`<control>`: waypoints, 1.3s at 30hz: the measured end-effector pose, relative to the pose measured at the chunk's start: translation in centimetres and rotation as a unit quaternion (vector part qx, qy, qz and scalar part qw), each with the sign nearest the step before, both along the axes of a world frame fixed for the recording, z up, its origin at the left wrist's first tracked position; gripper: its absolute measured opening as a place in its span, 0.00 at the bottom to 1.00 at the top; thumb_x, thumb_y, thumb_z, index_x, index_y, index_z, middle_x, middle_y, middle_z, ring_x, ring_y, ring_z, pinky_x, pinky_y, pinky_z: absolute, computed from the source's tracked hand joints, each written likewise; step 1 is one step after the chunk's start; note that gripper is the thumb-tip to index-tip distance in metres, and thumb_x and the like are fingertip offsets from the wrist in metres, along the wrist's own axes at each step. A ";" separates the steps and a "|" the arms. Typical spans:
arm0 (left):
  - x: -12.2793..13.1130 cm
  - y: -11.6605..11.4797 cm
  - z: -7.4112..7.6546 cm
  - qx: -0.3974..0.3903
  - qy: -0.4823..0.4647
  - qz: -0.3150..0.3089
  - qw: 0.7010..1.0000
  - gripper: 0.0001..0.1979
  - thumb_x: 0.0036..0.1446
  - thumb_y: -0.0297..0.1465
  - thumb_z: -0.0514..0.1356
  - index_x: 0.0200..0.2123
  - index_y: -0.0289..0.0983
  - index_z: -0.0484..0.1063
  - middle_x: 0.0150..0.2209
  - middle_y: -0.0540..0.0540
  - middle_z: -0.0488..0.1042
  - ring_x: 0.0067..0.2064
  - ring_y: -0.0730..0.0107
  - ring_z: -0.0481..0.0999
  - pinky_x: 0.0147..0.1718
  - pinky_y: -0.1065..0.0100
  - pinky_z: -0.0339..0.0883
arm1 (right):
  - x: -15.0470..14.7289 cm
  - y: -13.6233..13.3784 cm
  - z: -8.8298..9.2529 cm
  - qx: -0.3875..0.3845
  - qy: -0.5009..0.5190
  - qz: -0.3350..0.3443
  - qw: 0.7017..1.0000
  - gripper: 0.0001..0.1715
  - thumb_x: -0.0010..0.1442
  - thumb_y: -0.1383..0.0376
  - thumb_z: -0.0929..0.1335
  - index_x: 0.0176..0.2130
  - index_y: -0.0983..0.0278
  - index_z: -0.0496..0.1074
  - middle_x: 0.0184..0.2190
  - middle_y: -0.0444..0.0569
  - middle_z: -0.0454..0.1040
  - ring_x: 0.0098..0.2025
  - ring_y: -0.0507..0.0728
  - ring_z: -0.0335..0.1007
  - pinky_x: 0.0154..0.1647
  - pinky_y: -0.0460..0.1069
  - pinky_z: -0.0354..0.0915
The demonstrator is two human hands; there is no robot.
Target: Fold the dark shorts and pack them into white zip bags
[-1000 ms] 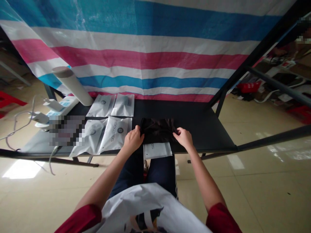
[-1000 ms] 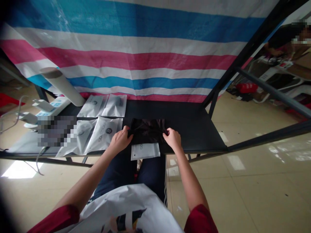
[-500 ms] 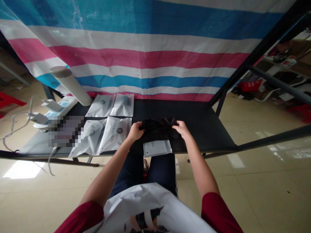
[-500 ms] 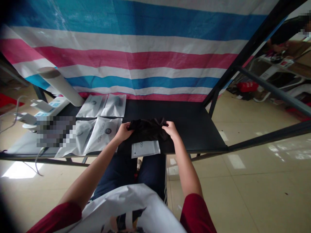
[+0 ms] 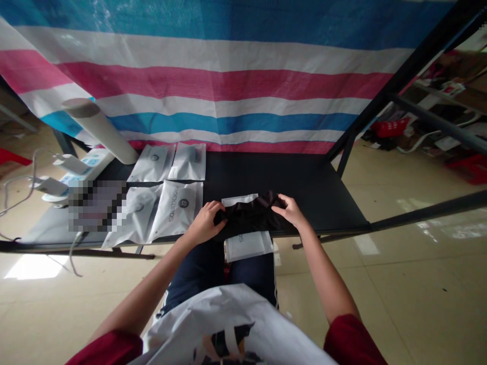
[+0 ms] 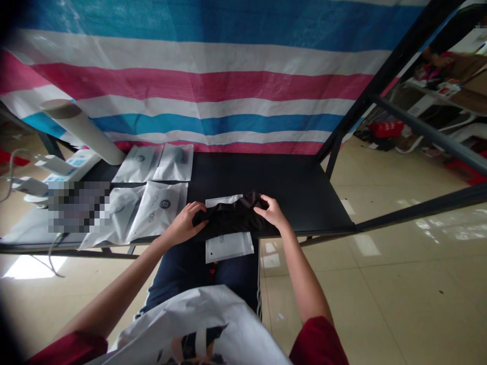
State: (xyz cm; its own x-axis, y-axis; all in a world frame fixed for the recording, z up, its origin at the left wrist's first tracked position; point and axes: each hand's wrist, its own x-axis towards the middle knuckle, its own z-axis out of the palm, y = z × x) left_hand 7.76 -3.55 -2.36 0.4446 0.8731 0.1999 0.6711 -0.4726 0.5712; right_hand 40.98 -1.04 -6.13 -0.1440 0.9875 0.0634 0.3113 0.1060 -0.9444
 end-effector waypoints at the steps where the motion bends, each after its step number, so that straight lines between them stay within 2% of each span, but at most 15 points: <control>1: 0.1 0.5 -0.5 -0.017 -0.007 0.034 0.999 0.10 0.55 0.34 0.58 0.41 0.38 0.68 0.40 0.43 0.72 0.43 0.60 0.72 0.44 0.61 0.66 | -0.1 0.3 0.2 -0.024 0.002 0.010 1.000 0.19 0.51 0.62 0.71 0.44 0.65 0.75 0.42 0.52 0.78 0.46 0.62 0.74 0.49 0.56 0.69; 5: 0.8 3.1 -2.0 -0.120 -0.057 0.174 0.976 0.10 0.60 0.39 0.53 0.35 0.38 0.67 0.27 0.49 0.69 0.30 0.66 0.71 0.31 0.66 0.63 | -0.4 1.6 0.4 -0.062 0.004 0.001 0.998 0.15 0.50 0.62 0.71 0.39 0.66 0.74 0.36 0.50 0.79 0.40 0.59 0.75 0.43 0.52 0.69; 7: 0.9 3.9 -2.1 -0.151 -0.093 0.193 0.965 0.14 0.60 0.42 0.52 0.35 0.37 0.67 0.27 0.49 0.70 0.30 0.66 0.72 0.29 0.67 0.63 | -0.5 1.9 0.4 -0.075 0.010 -0.021 0.997 0.21 0.49 0.63 0.72 0.44 0.65 0.73 0.37 0.50 0.79 0.40 0.58 0.75 0.42 0.51 0.70; 10: 0.4 3.9 -1.9 -0.172 -0.077 0.152 0.970 0.24 0.48 0.47 0.65 0.41 0.36 0.67 0.33 0.46 0.74 0.35 0.62 0.75 0.32 0.67 0.66 | -0.2 1.8 0.4 -0.100 0.028 -0.023 0.994 0.34 0.49 0.63 0.73 0.56 0.63 0.68 0.37 0.49 0.78 0.39 0.57 0.76 0.41 0.51 0.70; 13: -0.4 3.1 -1.7 -0.170 -0.024 0.120 0.978 0.35 0.35 0.42 0.72 0.47 0.35 0.66 0.37 0.44 0.75 0.38 0.59 0.76 0.35 0.64 0.68 | 0.1 1.4 0.2 -0.116 0.050 -0.015 0.992 0.40 0.49 0.64 0.73 0.60 0.62 0.63 0.35 0.47 0.79 0.36 0.56 0.76 0.40 0.52 0.71; 15: -0.6 2.7 -1.7 -0.165 -0.023 0.117 0.979 0.35 0.36 0.37 0.71 0.49 0.35 0.65 0.36 0.46 0.74 0.37 0.60 0.75 0.35 0.64 0.68 | 0.1 1.4 -0.1 -0.113 0.060 -0.035 0.991 0.42 0.47 0.64 0.73 0.60 0.62 0.61 0.31 0.45 0.78 0.34 0.57 0.76 0.39 0.52 0.71; 17: -0.4 2.5 -1.7 -0.168 -0.033 0.104 0.980 0.25 0.39 0.33 0.67 0.44 0.36 0.67 0.31 0.50 0.72 0.33 0.64 0.73 0.33 0.65 0.66 | -0.1 1.5 -0.5 -0.097 0.065 -0.074 0.990 0.43 0.45 0.64 0.74 0.59 0.62 0.61 0.29 0.44 0.77 0.33 0.57 0.76 0.38 0.53 0.72; 20: 0.2 2.4 -1.7 -0.161 -0.070 0.073 0.982 0.06 0.43 0.25 0.57 0.30 0.37 0.69 0.25 0.53 0.67 0.29 0.69 0.69 0.31 0.68 0.63 | -0.4 1.5 -0.9 -0.051 0.061 -0.113 0.990 0.32 0.43 0.64 0.74 0.49 0.63 0.68 0.31 0.46 0.78 0.35 0.58 0.76 0.40 0.53 0.71; 23: 0.6 2.3 -1.8 -0.129 -0.115 0.060 0.983 0.09 0.39 0.20 0.50 0.22 0.37 0.65 0.25 0.51 0.66 0.31 0.70 0.69 0.33 0.68 0.62 | -0.3 0.7 -0.8 0.018 0.045 -0.081 0.996 0.07 0.47 0.64 0.70 0.30 0.63 0.71 0.30 0.47 0.76 0.36 0.58 0.74 0.41 0.53 0.68; 24: 0.6 2.2 -1.8 -0.121 -0.122 0.058 0.983 0.10 0.38 0.19 0.49 0.21 0.37 0.64 0.25 0.50 0.65 0.32 0.70 0.69 0.34 0.68 0.62 | -0.2 0.3 -0.7 0.043 0.041 -0.064 0.996 0.03 0.48 0.64 0.68 0.25 0.62 0.70 0.28 0.47 0.75 0.35 0.58 0.73 0.41 0.53 0.68; 26: 0.6 2.1 -1.7 -0.112 -0.122 0.059 0.984 0.10 0.36 0.18 0.48 0.20 0.38 0.62 0.25 0.50 0.64 0.33 0.69 0.68 0.35 0.68 0.62 | 0.0 -0.5 -0.5 0.082 0.033 -0.038 0.995 0.07 0.49 0.66 0.66 0.20 0.61 0.67 0.27 0.46 0.73 0.34 0.57 0.71 0.41 0.53 0.66; 30: 0.7 1.9 -1.5 -0.082 -0.105 0.068 0.989 0.13 0.37 0.18 0.50 0.26 0.37 0.68 0.32 0.48 0.66 0.36 0.67 0.68 0.37 0.66 0.64 | 0.3 -1.9 0.0 0.116 -0.031 -0.021 0.993 0.06 0.47 0.71 0.65 0.24 0.61 0.70 0.33 0.48 0.73 0.39 0.58 0.71 0.44 0.54 0.66; 33: 0.6 1.7 -1.2 -0.037 -0.074 0.026 0.996 0.14 0.39 0.17 0.51 0.25 0.37 0.72 0.37 0.46 0.67 0.43 0.64 0.68 0.47 0.60 0.64 | 0.4 -2.7 0.1 0.145 -0.106 -0.006 0.984 0.11 0.48 0.75 0.64 0.24 0.61 0.72 0.38 0.50 0.74 0.44 0.60 0.70 0.48 0.55 0.65; 36: 0.2 1.3 -0.7 -0.004 -0.035 -0.005 0.999 0.15 0.41 0.17 0.50 0.20 0.38 0.73 0.38 0.45 0.66 0.44 0.63 0.67 0.50 0.57 0.63 | 0.6 -3.5 0.1 0.169 -0.195 0.002 0.966 0.18 0.49 0.79 0.62 0.22 0.60 0.74 0.40 0.50 0.75 0.47 0.60 0.69 0.49 0.56 0.65; 39: -0.6 0.2 0.3 0.018 0.008 -0.035 0.999 0.19 0.46 0.18 0.50 0.25 0.41 0.78 0.44 0.44 0.68 0.49 0.60 0.65 0.52 0.56 0.63 | 0.8 -4.5 0.3 0.175 -0.260 0.014 0.949 0.19 0.48 0.78 0.63 0.27 0.58 0.78 0.44 0.49 0.76 0.50 0.62 0.67 0.53 0.58 0.65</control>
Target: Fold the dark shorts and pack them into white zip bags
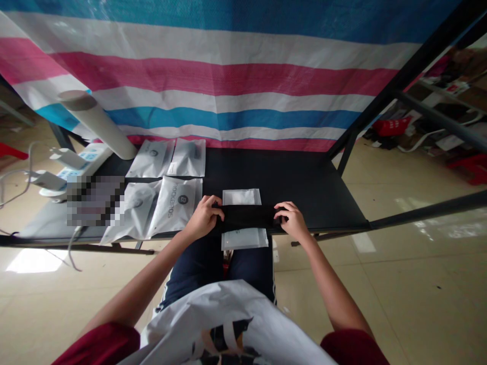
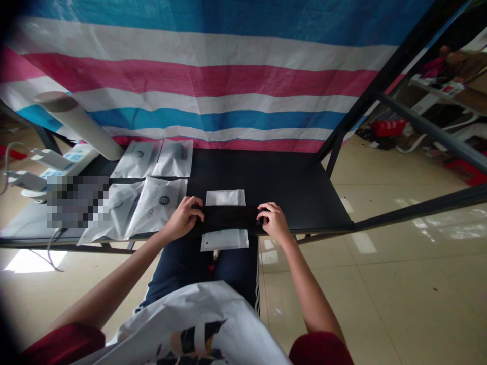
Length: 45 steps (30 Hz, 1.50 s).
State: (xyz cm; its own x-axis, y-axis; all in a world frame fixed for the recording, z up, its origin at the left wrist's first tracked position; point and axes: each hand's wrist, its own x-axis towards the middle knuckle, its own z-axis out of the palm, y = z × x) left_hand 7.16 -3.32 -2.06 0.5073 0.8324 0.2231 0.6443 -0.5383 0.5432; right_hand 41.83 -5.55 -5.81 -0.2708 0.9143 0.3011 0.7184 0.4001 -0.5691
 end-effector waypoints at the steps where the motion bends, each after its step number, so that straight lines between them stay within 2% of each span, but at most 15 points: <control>1: -0.3 -0.5 0.4 0.003 0.020 -0.012 1.000 0.19 0.49 0.19 0.51 0.28 0.42 0.79 0.47 0.44 0.68 0.51 0.58 0.65 0.53 0.55 0.62 | 0.1 -0.4 0.1 -0.003 -0.013 0.005 1.000 0.18 0.48 0.77 0.65 0.30 0.58 0.79 0.47 0.49 0.76 0.52 0.63 0.67 0.54 0.58 0.64; 4: -0.9 -2.2 1.4 0.001 0.086 -0.038 0.996 0.14 0.54 0.28 0.57 0.40 0.45 0.80 0.55 0.45 0.68 0.56 0.52 0.64 0.55 0.51 0.61 | 0.6 -1.3 0.4 -0.021 -0.022 0.025 0.999 0.14 0.54 0.68 0.67 0.38 0.59 0.80 0.54 0.49 0.73 0.57 0.64 0.64 0.59 0.60 0.61; 7: -1.2 -3.3 1.3 0.006 0.134 -0.039 0.990 0.22 0.49 0.32 0.64 0.50 0.46 0.75 0.62 0.44 0.64 0.62 0.47 0.61 0.58 0.48 0.60 | 0.7 -1.6 0.2 -0.044 0.008 0.003 0.999 0.17 0.64 0.61 0.62 0.38 0.59 0.80 0.54 0.50 0.74 0.55 0.62 0.68 0.57 0.59 0.62; 9: -1.3 -3.3 0.8 0.012 0.149 -0.038 0.988 0.25 0.49 0.32 0.65 0.53 0.47 0.73 0.65 0.45 0.61 0.64 0.47 0.59 0.59 0.48 0.59 | 0.5 -1.1 -0.2 -0.044 0.026 -0.037 0.998 0.16 0.64 0.59 0.63 0.37 0.59 0.80 0.52 0.51 0.75 0.52 0.61 0.70 0.56 0.58 0.64; 11: -1.4 -3.0 0.2 0.010 0.153 -0.042 0.987 0.23 0.51 0.34 0.66 0.52 0.48 0.72 0.66 0.46 0.61 0.65 0.49 0.60 0.58 0.49 0.60 | 0.2 -0.4 -0.5 -0.026 0.029 -0.081 0.996 0.15 0.60 0.57 0.68 0.44 0.59 0.78 0.54 0.53 0.72 0.52 0.62 0.69 0.56 0.58 0.65; 14: -1.4 -2.8 -0.3 0.002 0.153 -0.044 0.987 0.20 0.51 0.36 0.67 0.49 0.47 0.73 0.64 0.46 0.64 0.63 0.50 0.64 0.55 0.52 0.63 | -0.1 0.5 -0.7 -0.014 -0.026 -0.130 0.991 0.29 0.54 0.55 0.73 0.53 0.62 0.73 0.57 0.58 0.68 0.55 0.66 0.66 0.57 0.61 0.64; 20: -0.9 -3.9 0.3 0.031 0.176 -0.025 0.984 0.11 0.56 0.30 0.62 0.44 0.44 0.75 0.58 0.44 0.70 0.59 0.52 0.69 0.54 0.52 0.64 | -0.7 0.8 -0.4 -0.040 -0.097 -0.113 0.988 0.12 0.57 0.60 0.70 0.40 0.62 0.76 0.51 0.57 0.72 0.52 0.66 0.67 0.55 0.60 0.64; 24: -0.9 -3.2 1.4 0.085 0.173 -0.006 0.981 0.16 0.57 0.27 0.59 0.48 0.43 0.73 0.60 0.42 0.68 0.65 0.49 0.61 0.58 0.48 0.60 | -1.3 2.1 0.2 -0.093 0.024 -0.128 0.987 0.13 0.60 0.59 0.66 0.43 0.62 0.72 0.43 0.54 0.76 0.47 0.63 0.72 0.48 0.56 0.68; 28: -1.2 -2.4 3.6 0.124 0.139 0.012 0.982 0.17 0.56 0.27 0.60 0.49 0.42 0.73 0.62 0.42 0.66 0.68 0.48 0.56 0.62 0.46 0.54 | -2.7 5.3 1.9 -0.097 0.210 -0.139 0.963 0.14 0.59 0.59 0.65 0.44 0.63 0.69 0.41 0.53 0.78 0.44 0.60 0.75 0.45 0.52 0.69; 31: -0.7 -3.7 5.3 0.154 0.111 -0.001 0.982 0.13 0.57 0.31 0.60 0.47 0.40 0.73 0.60 0.42 0.68 0.68 0.50 0.56 0.63 0.47 0.53 | -4.4 8.2 3.5 -0.057 0.263 -0.156 0.950 0.17 0.57 0.58 0.67 0.45 0.64 0.70 0.43 0.54 0.78 0.45 0.60 0.75 0.47 0.52 0.69; 33: 0.4 -5.5 5.6 0.169 0.092 -0.028 0.981 0.11 0.57 0.33 0.61 0.44 0.39 0.74 0.58 0.43 0.71 0.67 0.52 0.57 0.64 0.49 0.53 | -5.8 9.9 4.1 -0.039 0.258 -0.127 0.957 0.17 0.56 0.59 0.69 0.44 0.64 0.71 0.43 0.53 0.78 0.46 0.60 0.75 0.48 0.53 0.69; 35: 2.0 -7.3 4.9 0.175 0.073 -0.058 0.980 0.09 0.57 0.35 0.61 0.41 0.39 0.74 0.55 0.44 0.73 0.67 0.54 0.59 0.65 0.52 0.52 | -7.5 11.1 4.0 -0.060 0.218 -0.067 0.972 0.14 0.55 0.62 0.70 0.42 0.63 0.73 0.42 0.52 0.79 0.47 0.59 0.75 0.50 0.52 0.68; 38: 4.8 -9.0 2.5 0.148 0.076 -0.057 0.984 0.09 0.56 0.37 0.62 0.38 0.40 0.74 0.52 0.45 0.73 0.66 0.52 0.59 0.66 0.49 0.50 | -10.0 12.0 2.8 -0.138 0.081 0.009 0.987 0.10 0.54 0.67 0.72 0.39 0.61 0.76 0.39 0.49 0.80 0.45 0.58 0.76 0.48 0.51 0.68; 41: 6.7 -8.8 0.1 0.088 0.115 -0.040 0.989 0.11 0.55 0.37 0.63 0.41 0.40 0.73 0.53 0.42 0.72 0.63 0.48 0.63 0.63 0.46 0.55 | -11.8 12.6 1.4 -0.145 -0.042 -0.010 0.989 0.09 0.55 0.68 0.72 0.39 0.59 0.76 0.37 0.47 0.80 0.43 0.59 0.76 0.46 0.51 0.68; 45: 7.1 -7.1 -1.6 0.049 0.138 -0.013 0.989 0.18 0.54 0.30 0.63 0.48 0.37 0.69 0.57 0.38 0.68 0.64 0.49 0.63 0.59 0.52 0.62 | -12.9 14.0 0.3 -0.078 -0.088 -0.055 0.992 0.09 0.60 0.65 0.70 0.43 0.59 0.75 0.42 0.50 0.77 0.45 0.58 0.74 0.46 0.50 0.66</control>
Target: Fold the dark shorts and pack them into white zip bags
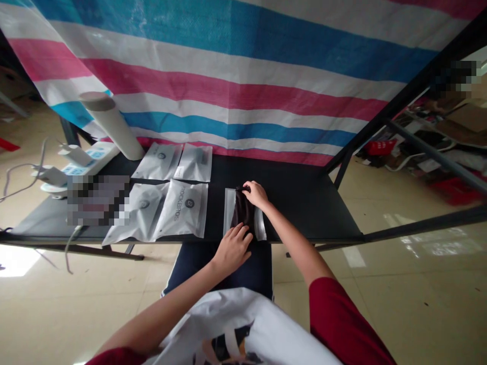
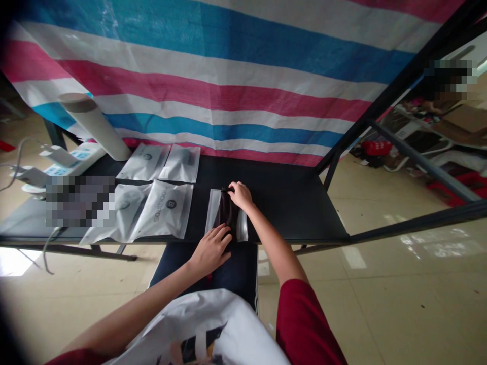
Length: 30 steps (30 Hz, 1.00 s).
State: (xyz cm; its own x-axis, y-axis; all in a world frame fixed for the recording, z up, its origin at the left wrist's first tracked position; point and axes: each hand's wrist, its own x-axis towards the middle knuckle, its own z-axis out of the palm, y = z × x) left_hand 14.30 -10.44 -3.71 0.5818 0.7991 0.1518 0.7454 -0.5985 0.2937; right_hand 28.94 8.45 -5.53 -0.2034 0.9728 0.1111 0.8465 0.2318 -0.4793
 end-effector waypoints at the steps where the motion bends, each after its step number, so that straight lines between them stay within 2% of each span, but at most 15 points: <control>1: -0.1 0.4 -0.2 -0.001 0.001 0.004 1.000 0.19 0.53 0.28 0.62 0.50 0.36 0.68 0.59 0.37 0.67 0.64 0.49 0.62 0.60 0.54 0.61 | -0.2 0.5 -0.2 0.012 -0.005 -0.005 1.000 0.09 0.60 0.64 0.70 0.43 0.60 0.75 0.42 0.51 0.77 0.45 0.58 0.74 0.46 0.50 0.66; 6: -1.2 1.2 -0.5 -0.024 -0.012 -0.006 1.000 0.23 0.52 0.20 0.57 0.53 0.35 0.64 0.60 0.37 0.66 0.65 0.53 0.62 0.61 0.56 0.60 | -0.7 1.9 -1.3 0.034 0.032 -0.016 0.999 0.13 0.60 0.58 0.70 0.42 0.63 0.74 0.40 0.51 0.75 0.44 0.58 0.72 0.45 0.49 0.64; 10: -2.3 1.7 0.5 -0.099 -0.081 -0.007 0.992 0.20 0.54 0.22 0.57 0.51 0.39 0.64 0.49 0.42 0.75 0.53 0.59 0.74 0.51 0.60 0.70 | -0.7 1.5 -1.9 0.049 0.069 -0.003 0.996 0.12 0.60 0.57 0.71 0.40 0.62 0.74 0.39 0.49 0.74 0.43 0.57 0.71 0.45 0.48 0.64; 13: -2.9 2.6 1.4 -0.121 -0.131 -0.003 0.984 0.19 0.55 0.25 0.58 0.50 0.40 0.62 0.46 0.43 0.75 0.49 0.60 0.76 0.47 0.61 0.71 | -0.6 1.0 -2.1 0.059 0.087 0.004 0.994 0.12 0.59 0.57 0.71 0.40 0.62 0.74 0.39 0.50 0.74 0.43 0.57 0.72 0.45 0.49 0.64; 16: -3.1 4.3 1.9 -0.121 -0.164 -0.015 0.979 0.20 0.56 0.28 0.57 0.52 0.39 0.59 0.45 0.41 0.75 0.49 0.58 0.77 0.46 0.60 0.71 | -0.6 1.0 -2.2 0.065 0.103 0.007 0.993 0.12 0.59 0.58 0.71 0.39 0.62 0.75 0.38 0.50 0.75 0.42 0.58 0.72 0.45 0.50 0.66; 19: -2.9 6.7 1.7 -0.146 -0.200 -0.016 0.969 0.21 0.60 0.32 0.55 0.55 0.38 0.56 0.42 0.42 0.75 0.39 0.62 0.79 0.39 0.63 0.71 | -0.4 1.3 -1.9 0.045 0.141 0.031 0.989 0.13 0.57 0.59 0.73 0.41 0.62 0.75 0.39 0.49 0.77 0.43 0.57 0.74 0.47 0.50 0.67; 21: -2.6 8.4 1.3 -0.151 -0.224 0.000 0.963 0.22 0.61 0.33 0.54 0.57 0.38 0.54 0.42 0.42 0.75 0.35 0.64 0.79 0.37 0.64 0.71 | -0.1 1.2 -1.3 0.026 0.187 0.036 0.981 0.17 0.58 0.58 0.72 0.46 0.62 0.74 0.42 0.50 0.77 0.44 0.57 0.74 0.47 0.51 0.68; 23: -2.1 9.8 0.8 -0.146 -0.238 0.019 0.960 0.23 0.60 0.33 0.55 0.58 0.38 0.54 0.43 0.41 0.75 0.38 0.63 0.79 0.38 0.63 0.71 | 0.3 0.2 -0.5 0.052 0.234 0.004 0.971 0.19 0.62 0.58 0.68 0.51 0.62 0.71 0.46 0.53 0.76 0.47 0.58 0.74 0.48 0.52 0.68; 26: -1.4 11.2 0.0 -0.139 -0.235 0.056 0.960 0.26 0.58 0.32 0.58 0.57 0.37 0.56 0.46 0.39 0.74 0.45 0.58 0.78 0.45 0.57 0.71 | 1.0 -3.3 0.5 0.173 0.253 -0.051 0.951 0.17 0.68 0.59 0.60 0.50 0.62 0.70 0.48 0.55 0.75 0.52 0.59 0.71 0.53 0.55 0.66; 28: -1.0 11.6 -0.5 -0.131 -0.230 0.094 0.960 0.26 0.55 0.31 0.61 0.56 0.37 0.57 0.48 0.38 0.72 0.49 0.55 0.76 0.48 0.54 0.70 | 1.3 -6.5 0.8 0.213 0.224 -0.009 0.951 0.14 0.67 0.60 0.61 0.45 0.62 0.72 0.44 0.54 0.76 0.51 0.60 0.71 0.55 0.56 0.65; 30: -0.7 11.6 -1.0 -0.123 -0.237 0.140 0.954 0.26 0.53 0.31 0.62 0.54 0.37 0.60 0.50 0.37 0.69 0.50 0.55 0.74 0.48 0.54 0.70 | 1.6 -9.5 0.8 0.200 0.168 0.070 0.963 0.10 0.63 0.62 0.64 0.42 0.61 0.74 0.43 0.52 0.77 0.50 0.60 0.71 0.56 0.57 0.64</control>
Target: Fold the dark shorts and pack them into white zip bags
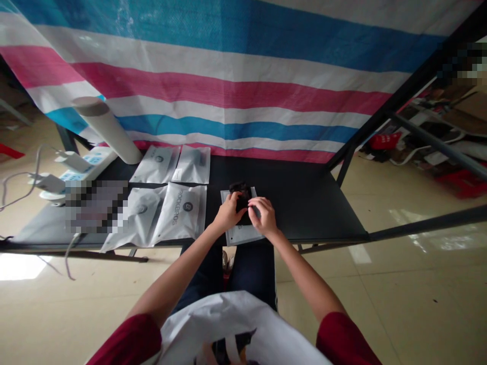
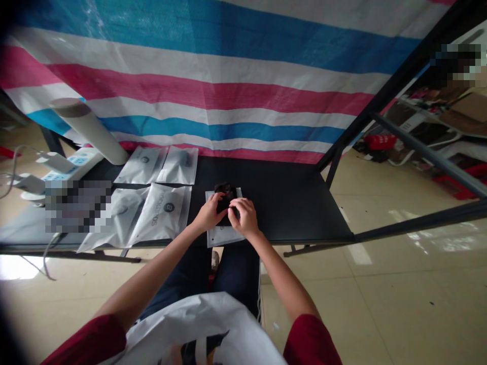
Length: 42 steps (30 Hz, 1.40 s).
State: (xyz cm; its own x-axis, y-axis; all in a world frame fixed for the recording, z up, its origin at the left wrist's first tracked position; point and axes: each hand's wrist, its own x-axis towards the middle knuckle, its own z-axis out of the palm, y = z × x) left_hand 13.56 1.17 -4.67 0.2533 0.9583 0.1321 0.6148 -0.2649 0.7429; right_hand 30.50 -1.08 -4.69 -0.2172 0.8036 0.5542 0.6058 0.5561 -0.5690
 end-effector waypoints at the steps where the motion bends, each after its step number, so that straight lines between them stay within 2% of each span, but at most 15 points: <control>1: 0.1 -0.1 -0.2 -0.004 -0.007 0.023 1.000 0.25 0.52 0.30 0.62 0.53 0.37 0.61 0.49 0.38 0.69 0.50 0.56 0.74 0.48 0.54 0.70 | 0.0 -1.2 0.0 -0.008 -0.036 0.026 0.999 0.10 0.61 0.63 0.66 0.42 0.61 0.74 0.45 0.53 0.77 0.51 0.61 0.71 0.56 0.58 0.64; 4: 0.0 -0.9 -0.4 -0.013 -0.040 0.056 0.998 0.20 0.52 0.28 0.60 0.50 0.36 0.62 0.46 0.40 0.68 0.50 0.59 0.73 0.50 0.55 0.69 | -0.1 -3.3 0.0 -0.054 -0.122 0.064 0.989 0.23 0.56 0.64 0.69 0.51 0.63 0.73 0.56 0.55 0.72 0.58 0.63 0.66 0.61 0.58 0.62; 7: -0.4 -2.4 -0.2 0.022 -0.068 0.071 0.995 0.21 0.56 0.33 0.59 0.52 0.36 0.61 0.48 0.39 0.65 0.52 0.58 0.70 0.53 0.53 0.67 | -0.6 -3.1 0.4 -0.099 -0.170 0.072 0.978 0.33 0.53 0.66 0.70 0.58 0.63 0.68 0.60 0.56 0.68 0.62 0.63 0.62 0.63 0.57 0.59; 11: -1.2 -5.0 -0.3 0.046 -0.084 0.078 0.992 0.24 0.62 0.41 0.55 0.57 0.36 0.56 0.52 0.36 0.62 0.56 0.56 0.68 0.54 0.52 0.66 | -1.3 -1.2 1.7 -0.129 -0.208 0.059 0.968 0.29 0.55 0.70 0.68 0.56 0.61 0.69 0.52 0.55 0.74 0.56 0.63 0.67 0.60 0.57 0.61; 16: -1.6 -6.8 -1.4 0.020 -0.077 0.048 0.996 0.25 0.65 0.43 0.51 0.59 0.36 0.52 0.52 0.36 0.63 0.57 0.58 0.68 0.57 0.53 0.65 | -2.1 3.3 3.6 -0.194 -0.241 -0.025 0.950 0.24 0.58 0.64 0.67 0.55 0.61 0.70 0.40 0.53 0.79 0.43 0.63 0.75 0.46 0.52 0.65; 19: -1.7 -7.1 -1.8 0.031 -0.066 0.047 0.996 0.24 0.66 0.42 0.50 0.59 0.36 0.52 0.53 0.36 0.63 0.58 0.59 0.68 0.56 0.54 0.65 | -2.1 6.6 4.1 -0.248 -0.237 -0.040 0.939 0.19 0.62 0.59 0.65 0.51 0.59 0.73 0.38 0.50 0.80 0.42 0.62 0.76 0.41 0.50 0.65; 23: -1.8 -7.3 -1.5 0.059 -0.015 0.022 0.998 0.24 0.66 0.40 0.51 0.60 0.35 0.52 0.55 0.34 0.62 0.59 0.55 0.66 0.55 0.52 0.67 | -1.5 10.4 3.4 -0.267 -0.259 -0.031 0.928 0.19 0.58 0.53 0.68 0.42 0.62 0.77 0.43 0.55 0.78 0.47 0.63 0.74 0.43 0.49 0.65; 27: -1.2 -7.8 -0.1 0.089 0.041 0.002 0.995 0.24 0.64 0.37 0.53 0.60 0.34 0.53 0.55 0.33 0.62 0.58 0.50 0.65 0.54 0.49 0.65 | -0.7 13.1 2.4 -0.292 -0.233 -0.010 0.927 0.29 0.46 0.58 0.76 0.48 0.62 0.74 0.47 0.53 0.76 0.47 0.60 0.73 0.45 0.49 0.66; 29: -0.3 -8.1 0.6 0.103 0.049 -0.012 0.993 0.23 0.63 0.34 0.54 0.58 0.35 0.55 0.53 0.35 0.64 0.56 0.51 0.66 0.54 0.49 0.64 | -0.7 14.2 2.1 -0.351 -0.221 0.029 0.909 0.27 0.45 0.62 0.76 0.46 0.62 0.74 0.43 0.50 0.78 0.42 0.58 0.75 0.40 0.47 0.67; 31: 1.1 -8.4 1.0 0.106 0.037 -0.043 0.993 0.21 0.63 0.33 0.53 0.57 0.35 0.57 0.51 0.37 0.66 0.55 0.53 0.67 0.54 0.51 0.64 | -1.0 15.1 1.9 -0.406 -0.231 0.065 0.882 0.20 0.45 0.63 0.76 0.40 0.63 0.77 0.37 0.47 0.80 0.37 0.57 0.76 0.35 0.47 0.67; 33: 2.7 -8.4 1.0 0.095 0.018 -0.082 0.992 0.20 0.63 0.33 0.53 0.57 0.36 0.59 0.51 0.38 0.67 0.53 0.55 0.68 0.53 0.53 0.65 | -1.5 15.7 1.9 -0.427 -0.252 0.073 0.865 0.14 0.43 0.63 0.77 0.33 0.62 0.78 0.30 0.45 0.79 0.33 0.57 0.76 0.32 0.47 0.66; 35: 4.1 -8.2 0.6 0.078 0.015 -0.103 0.991 0.19 0.62 0.33 0.54 0.56 0.37 0.60 0.50 0.39 0.68 0.52 0.56 0.68 0.52 0.53 0.65 | -2.0 16.0 2.0 -0.424 -0.263 0.064 0.864 0.11 0.41 0.62 0.77 0.28 0.62 0.78 0.25 0.44 0.78 0.30 0.58 0.75 0.31 0.47 0.65; 37: 5.0 -7.9 0.1 0.068 0.033 -0.099 0.992 0.17 0.63 0.35 0.54 0.54 0.36 0.62 0.48 0.39 0.69 0.50 0.56 0.69 0.51 0.52 0.65 | -1.9 16.2 2.0 -0.408 -0.261 0.049 0.874 0.11 0.41 0.61 0.78 0.27 0.62 0.78 0.25 0.44 0.78 0.31 0.58 0.76 0.32 0.47 0.65; 40: 5.4 -7.5 -0.1 0.055 0.084 -0.062 0.993 0.17 0.66 0.40 0.51 0.49 0.34 0.65 0.45 0.38 0.70 0.47 0.55 0.71 0.49 0.52 0.65 | -0.7 16.1 2.0 -0.370 -0.249 0.008 0.895 0.15 0.46 0.57 0.76 0.34 0.63 0.78 0.35 0.50 0.81 0.40 0.62 0.77 0.38 0.48 0.67; 42: 5.2 -7.3 0.1 0.047 0.128 -0.040 0.990 0.19 0.66 0.43 0.50 0.46 0.34 0.66 0.43 0.37 0.71 0.46 0.54 0.71 0.47 0.52 0.66 | 1.0 15.9 1.8 -0.335 -0.226 -0.047 0.913 0.21 0.51 0.55 0.73 0.41 0.65 0.77 0.44 0.57 0.79 0.48 0.64 0.75 0.44 0.51 0.67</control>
State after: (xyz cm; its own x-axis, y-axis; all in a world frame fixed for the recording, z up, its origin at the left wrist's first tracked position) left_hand 18.80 -6.13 -4.52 0.3645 0.9205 0.1406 0.7541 -0.3804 0.5353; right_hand 31.47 14.77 -2.86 -0.2146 0.9562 -0.1990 0.8905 0.1078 -0.4419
